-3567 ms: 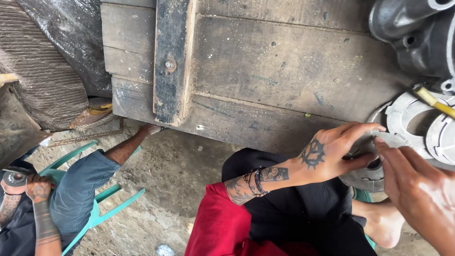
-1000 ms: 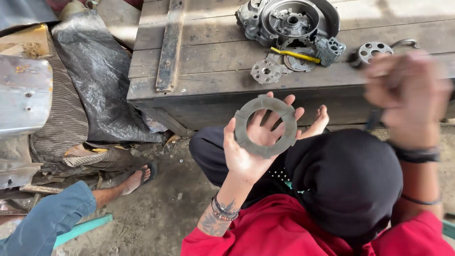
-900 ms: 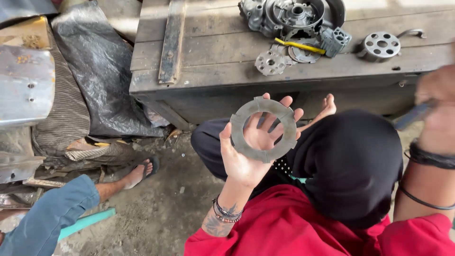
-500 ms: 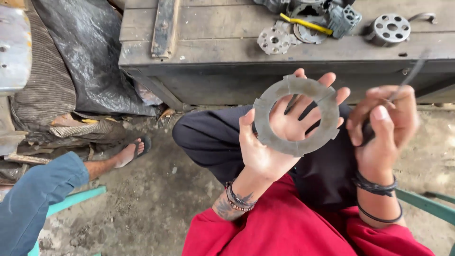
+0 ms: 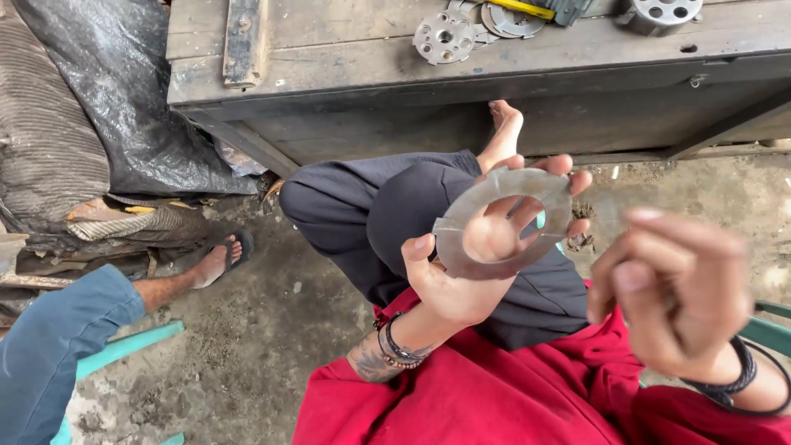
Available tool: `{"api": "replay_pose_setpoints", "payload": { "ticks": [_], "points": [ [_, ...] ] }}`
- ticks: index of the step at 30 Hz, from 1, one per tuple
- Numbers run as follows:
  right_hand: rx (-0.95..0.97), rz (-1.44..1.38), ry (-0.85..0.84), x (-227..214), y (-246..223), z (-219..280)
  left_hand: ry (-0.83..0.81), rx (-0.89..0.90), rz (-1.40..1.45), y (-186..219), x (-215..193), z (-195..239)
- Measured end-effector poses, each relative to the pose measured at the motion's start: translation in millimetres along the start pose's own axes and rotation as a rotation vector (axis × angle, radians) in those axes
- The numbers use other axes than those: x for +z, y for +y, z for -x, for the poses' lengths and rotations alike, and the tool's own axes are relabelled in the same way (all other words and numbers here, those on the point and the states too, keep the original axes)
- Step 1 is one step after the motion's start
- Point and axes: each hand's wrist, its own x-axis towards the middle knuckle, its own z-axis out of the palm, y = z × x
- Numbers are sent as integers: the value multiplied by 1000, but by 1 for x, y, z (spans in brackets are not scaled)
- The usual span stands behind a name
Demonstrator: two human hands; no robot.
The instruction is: Cleaning and inspecting motorcycle clutch plates and engine components using a brush and a small tool.
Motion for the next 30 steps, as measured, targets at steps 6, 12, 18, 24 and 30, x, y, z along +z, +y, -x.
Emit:
{"api": "replay_pose_setpoints", "payload": {
  "ticks": [6,12,18,24,30],
  "points": [
    [-27,206,-141,28,34,33,-88,-55,-259,0,-3,14],
    [-52,245,-63,35,38,31,-140,114,-308,-15,-11,9],
    [-153,326,-7,48,50,48,-106,125,-351,-19,-13,11],
    [-143,309,18,48,49,49,-165,361,-459,-34,-28,3],
    [-172,348,-19,43,36,36,-152,420,-589,-33,-31,2]
  ]
}}
